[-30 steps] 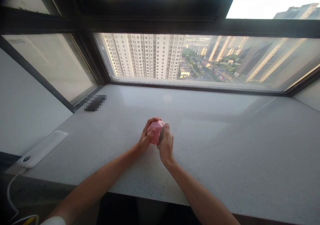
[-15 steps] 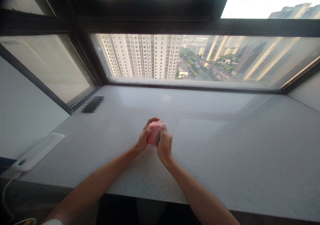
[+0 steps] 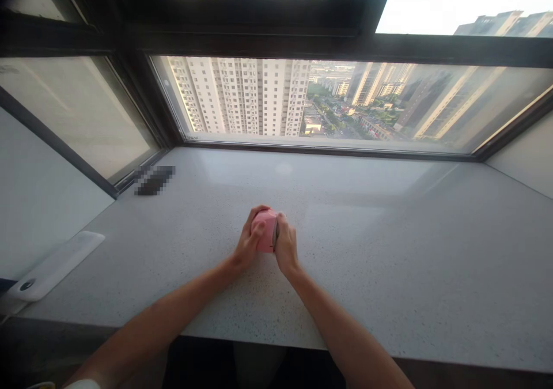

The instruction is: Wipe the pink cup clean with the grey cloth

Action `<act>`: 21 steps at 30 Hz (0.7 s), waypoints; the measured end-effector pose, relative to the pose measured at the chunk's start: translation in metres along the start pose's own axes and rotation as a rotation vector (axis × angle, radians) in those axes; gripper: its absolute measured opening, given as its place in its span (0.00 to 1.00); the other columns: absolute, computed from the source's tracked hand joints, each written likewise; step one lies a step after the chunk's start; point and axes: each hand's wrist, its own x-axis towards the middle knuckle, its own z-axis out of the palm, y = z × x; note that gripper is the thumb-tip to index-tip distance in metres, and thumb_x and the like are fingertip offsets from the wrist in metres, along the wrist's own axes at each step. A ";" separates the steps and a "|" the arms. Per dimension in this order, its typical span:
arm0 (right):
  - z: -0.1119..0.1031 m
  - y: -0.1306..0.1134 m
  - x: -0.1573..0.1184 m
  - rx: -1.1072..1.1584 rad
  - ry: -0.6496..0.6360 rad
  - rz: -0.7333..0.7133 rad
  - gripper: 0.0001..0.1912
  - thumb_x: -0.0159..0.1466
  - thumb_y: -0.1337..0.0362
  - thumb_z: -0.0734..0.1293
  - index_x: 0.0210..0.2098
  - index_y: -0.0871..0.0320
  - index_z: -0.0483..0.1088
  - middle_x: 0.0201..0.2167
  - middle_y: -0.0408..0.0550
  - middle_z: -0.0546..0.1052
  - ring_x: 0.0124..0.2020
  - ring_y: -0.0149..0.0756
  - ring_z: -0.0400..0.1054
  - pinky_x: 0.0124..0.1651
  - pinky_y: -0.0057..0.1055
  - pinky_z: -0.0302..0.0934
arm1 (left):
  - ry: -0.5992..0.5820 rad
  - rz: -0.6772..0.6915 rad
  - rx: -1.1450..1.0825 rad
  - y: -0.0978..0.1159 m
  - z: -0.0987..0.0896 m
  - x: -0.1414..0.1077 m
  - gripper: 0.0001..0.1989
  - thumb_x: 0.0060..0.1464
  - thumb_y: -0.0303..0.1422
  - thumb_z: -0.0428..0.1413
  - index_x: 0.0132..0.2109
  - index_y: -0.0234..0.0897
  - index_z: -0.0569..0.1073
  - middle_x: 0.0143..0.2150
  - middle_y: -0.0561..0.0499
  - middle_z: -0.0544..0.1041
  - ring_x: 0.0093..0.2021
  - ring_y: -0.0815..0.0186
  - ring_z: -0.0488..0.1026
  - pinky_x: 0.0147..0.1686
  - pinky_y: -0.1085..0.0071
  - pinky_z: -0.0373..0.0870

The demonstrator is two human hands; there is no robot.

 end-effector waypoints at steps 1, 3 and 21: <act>0.001 0.000 0.004 0.073 -0.035 0.062 0.30 0.64 0.34 0.69 0.28 0.55 0.70 0.21 0.41 0.70 0.22 0.33 0.62 0.23 0.28 0.58 | -0.005 0.121 0.096 0.000 -0.001 0.000 0.25 0.68 0.51 0.57 0.62 0.42 0.74 0.58 0.40 0.76 0.57 0.50 0.75 0.61 0.52 0.72; 0.003 -0.001 0.010 0.207 -0.127 0.184 0.30 0.63 0.33 0.68 0.33 0.55 0.74 0.24 0.44 0.74 0.25 0.37 0.68 0.26 0.30 0.64 | -0.057 0.322 0.259 0.000 -0.003 0.000 0.25 0.63 0.49 0.64 0.61 0.44 0.77 0.64 0.38 0.73 0.66 0.44 0.69 0.68 0.45 0.65; 0.003 -0.013 0.006 0.254 -0.111 0.248 0.26 0.63 0.37 0.69 0.35 0.55 0.74 0.29 0.47 0.80 0.27 0.39 0.72 0.29 0.31 0.67 | -0.248 0.431 0.213 -0.006 -0.018 0.004 0.51 0.54 0.54 0.71 0.78 0.50 0.59 0.81 0.35 0.53 0.79 0.35 0.55 0.74 0.39 0.58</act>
